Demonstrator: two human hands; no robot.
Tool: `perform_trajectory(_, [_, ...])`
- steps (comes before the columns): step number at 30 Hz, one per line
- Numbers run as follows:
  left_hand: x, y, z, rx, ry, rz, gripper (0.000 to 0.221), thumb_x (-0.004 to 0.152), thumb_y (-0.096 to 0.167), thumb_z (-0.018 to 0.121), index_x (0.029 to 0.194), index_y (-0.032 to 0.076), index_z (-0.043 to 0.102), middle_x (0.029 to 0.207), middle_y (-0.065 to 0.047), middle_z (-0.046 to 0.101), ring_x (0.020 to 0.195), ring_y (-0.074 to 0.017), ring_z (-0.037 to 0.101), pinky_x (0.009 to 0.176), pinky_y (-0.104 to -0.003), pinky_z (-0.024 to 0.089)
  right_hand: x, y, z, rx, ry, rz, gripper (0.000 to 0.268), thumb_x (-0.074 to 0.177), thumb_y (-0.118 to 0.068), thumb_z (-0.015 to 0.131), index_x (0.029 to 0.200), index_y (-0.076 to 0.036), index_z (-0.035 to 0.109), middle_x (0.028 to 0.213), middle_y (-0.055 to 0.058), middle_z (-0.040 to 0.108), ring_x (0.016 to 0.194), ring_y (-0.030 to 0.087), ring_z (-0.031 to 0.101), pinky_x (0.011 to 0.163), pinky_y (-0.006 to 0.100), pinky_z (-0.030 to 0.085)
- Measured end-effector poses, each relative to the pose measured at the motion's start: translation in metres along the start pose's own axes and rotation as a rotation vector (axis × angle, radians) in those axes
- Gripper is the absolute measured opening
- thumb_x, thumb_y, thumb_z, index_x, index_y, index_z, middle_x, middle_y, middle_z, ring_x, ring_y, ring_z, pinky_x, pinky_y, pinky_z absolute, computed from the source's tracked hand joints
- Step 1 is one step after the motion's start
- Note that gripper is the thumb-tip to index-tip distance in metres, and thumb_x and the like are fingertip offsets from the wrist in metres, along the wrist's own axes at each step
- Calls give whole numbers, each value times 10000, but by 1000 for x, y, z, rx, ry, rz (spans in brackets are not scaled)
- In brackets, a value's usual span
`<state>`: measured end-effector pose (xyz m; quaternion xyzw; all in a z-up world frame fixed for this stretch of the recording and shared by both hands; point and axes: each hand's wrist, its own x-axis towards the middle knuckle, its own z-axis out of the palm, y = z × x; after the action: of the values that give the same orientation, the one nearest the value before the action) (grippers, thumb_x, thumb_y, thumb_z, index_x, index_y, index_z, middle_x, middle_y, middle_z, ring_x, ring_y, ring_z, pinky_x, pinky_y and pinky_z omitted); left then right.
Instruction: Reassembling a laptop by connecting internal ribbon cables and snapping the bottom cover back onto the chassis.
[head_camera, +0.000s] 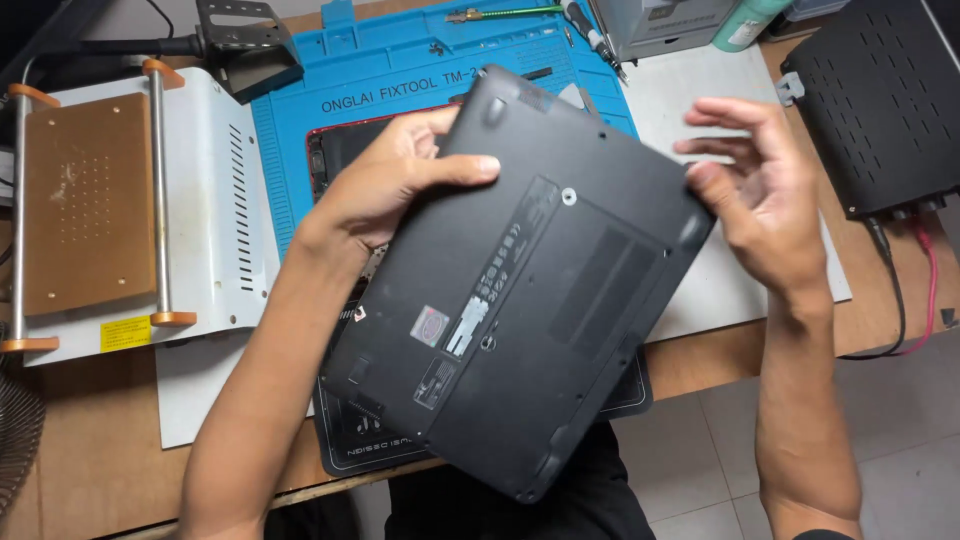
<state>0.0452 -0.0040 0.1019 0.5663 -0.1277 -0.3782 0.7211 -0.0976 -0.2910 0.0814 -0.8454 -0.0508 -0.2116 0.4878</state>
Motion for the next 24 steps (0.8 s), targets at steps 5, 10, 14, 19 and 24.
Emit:
perform_trajectory(5, [10,-15,2,91,-158,-206,511,710,182,789,1175,8,670,1072,-152,754,850,-252,756,697,-381,660,5,-5,21,420,-461,655,596,873,-200,625,1441,-35,547,1299,101,639,1104,236,675,923,353,611])
perform_trajectory(10, [-23,-2,-12,-159,76,-259,640,810,477,519,1307,83,610,1182,-101,719,980,-194,706,818,-326,575,-16,35,25,815,-222,572,680,935,-149,690,1557,-40,437,942,52,765,820,147,757,738,254,649])
perform_trajectory(14, [-57,-24,-34,-204,273,71,971,835,725,303,1461,-2,454,1391,-241,577,1225,-359,627,1037,-616,514,-17,53,42,990,126,536,538,955,-65,651,1463,-8,484,1106,293,705,913,322,768,769,413,682])
perform_trajectory(19, [-82,-53,-37,-97,464,209,598,940,393,527,1403,19,468,1119,-199,662,960,-280,713,843,-507,631,-21,70,79,953,129,610,538,961,-125,675,1464,-65,491,1202,242,696,1009,295,742,847,452,663])
perform_trajectory(24, [-90,-41,-40,31,721,198,490,936,199,612,1412,100,552,1308,-53,681,1106,-142,683,985,-274,580,-16,40,72,395,-150,504,531,1053,-329,494,1541,-119,488,718,-115,250,619,30,234,564,198,186])
